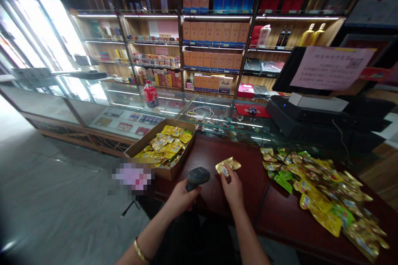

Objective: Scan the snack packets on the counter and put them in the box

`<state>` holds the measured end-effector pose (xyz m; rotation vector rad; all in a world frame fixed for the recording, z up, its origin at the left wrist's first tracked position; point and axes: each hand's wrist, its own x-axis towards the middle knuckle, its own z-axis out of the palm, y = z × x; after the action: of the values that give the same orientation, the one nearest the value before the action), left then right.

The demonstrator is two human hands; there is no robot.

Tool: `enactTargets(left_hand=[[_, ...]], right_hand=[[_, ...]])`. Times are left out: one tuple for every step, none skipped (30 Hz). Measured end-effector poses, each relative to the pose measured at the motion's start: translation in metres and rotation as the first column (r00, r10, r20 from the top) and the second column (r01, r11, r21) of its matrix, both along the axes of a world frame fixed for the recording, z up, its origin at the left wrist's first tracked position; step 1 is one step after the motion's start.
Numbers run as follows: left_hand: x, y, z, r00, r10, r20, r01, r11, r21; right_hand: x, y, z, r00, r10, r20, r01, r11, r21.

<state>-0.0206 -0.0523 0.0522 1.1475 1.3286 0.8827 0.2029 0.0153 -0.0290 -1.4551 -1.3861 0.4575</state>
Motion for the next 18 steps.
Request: enactTargets(left_hand=[[-0.004,0.004,-0.008,1.0,0.018,-0.004,-0.018,1.0,-0.008],[-0.007,0.007,-0.016,0.999,0.034,-0.015,-0.034,0.999,-0.015],[-0.011,0.011,-0.024,0.999,0.045,-0.021,-0.045,0.999,-0.025],[-0.014,0.014,-0.031,0.999,0.052,-0.012,-0.052,0.998,-0.042],[-0.016,0.016,-0.038,0.998,0.057,0.005,-0.057,0.997,-0.061],[-0.018,0.018,-0.043,0.998,0.063,0.024,-0.061,0.995,-0.076],[-0.019,0.02,-0.046,0.997,0.07,0.045,-0.066,0.994,-0.087],[-0.019,0.022,-0.049,0.995,0.076,0.063,-0.071,0.993,-0.092],[-0.018,0.023,-0.05,0.994,0.082,0.075,-0.075,0.993,-0.092],[-0.018,0.024,-0.05,0.993,0.083,0.081,-0.075,0.993,-0.09],[-0.017,0.025,-0.05,0.993,0.08,0.085,-0.072,0.993,-0.091],[-0.016,0.026,-0.05,0.993,0.079,0.084,-0.071,0.993,-0.098],[-0.016,0.026,-0.049,0.993,0.081,0.084,-0.071,0.991,-0.109],[-0.016,0.027,-0.048,0.993,0.086,0.086,-0.075,0.99,-0.122],[-0.016,0.027,-0.048,0.992,0.094,0.09,-0.081,0.988,-0.134],[-0.017,0.027,-0.047,0.99,0.1,0.099,-0.086,0.986,-0.143],[-0.017,0.027,-0.047,0.989,0.104,0.107,-0.088,0.985,-0.148],[-0.018,0.028,-0.046,0.988,0.101,0.115,-0.084,0.985,-0.149]], right_hand=[[0.002,0.001,-0.002,0.999,-0.03,-0.045,0.03,0.999,-0.014],[0.004,0.002,-0.003,0.994,-0.055,-0.097,0.052,0.998,-0.031],[0.005,0.003,-0.002,0.986,-0.065,-0.152,0.059,0.997,-0.047],[0.005,0.004,0.0,0.976,-0.06,-0.209,0.05,0.997,-0.056],[0.003,0.006,0.005,0.965,-0.037,-0.26,0.023,0.998,-0.057],[-0.003,0.009,0.012,0.953,0.005,-0.302,-0.022,0.998,-0.052],[-0.011,0.013,0.023,0.941,0.063,-0.333,-0.082,0.996,-0.043],[-0.024,0.018,0.036,0.926,0.133,-0.352,-0.153,0.988,-0.031],[-0.04,0.024,0.051,0.907,0.213,-0.363,-0.236,0.972,-0.018],[-0.059,0.032,0.067,0.881,0.299,-0.367,-0.323,0.946,-0.005],[-0.082,0.041,0.083,0.849,0.38,-0.368,-0.406,0.914,0.007],[-0.107,0.05,0.098,0.81,0.462,-0.362,-0.491,0.871,0.014],[-0.132,0.061,0.112,0.762,0.542,-0.356,-0.573,0.82,0.023],[-0.158,0.07,0.123,0.716,0.606,-0.347,-0.641,0.767,0.017],[-0.182,0.079,0.131,0.678,0.653,-0.338,-0.695,0.719,-0.005],[-0.204,0.086,0.136,0.653,0.685,-0.323,-0.732,0.681,-0.038],[-0.221,0.09,0.138,0.646,0.702,-0.3,-0.749,0.658,-0.074],[-0.234,0.093,0.136,0.654,0.707,-0.268,-0.75,0.653,-0.107]])
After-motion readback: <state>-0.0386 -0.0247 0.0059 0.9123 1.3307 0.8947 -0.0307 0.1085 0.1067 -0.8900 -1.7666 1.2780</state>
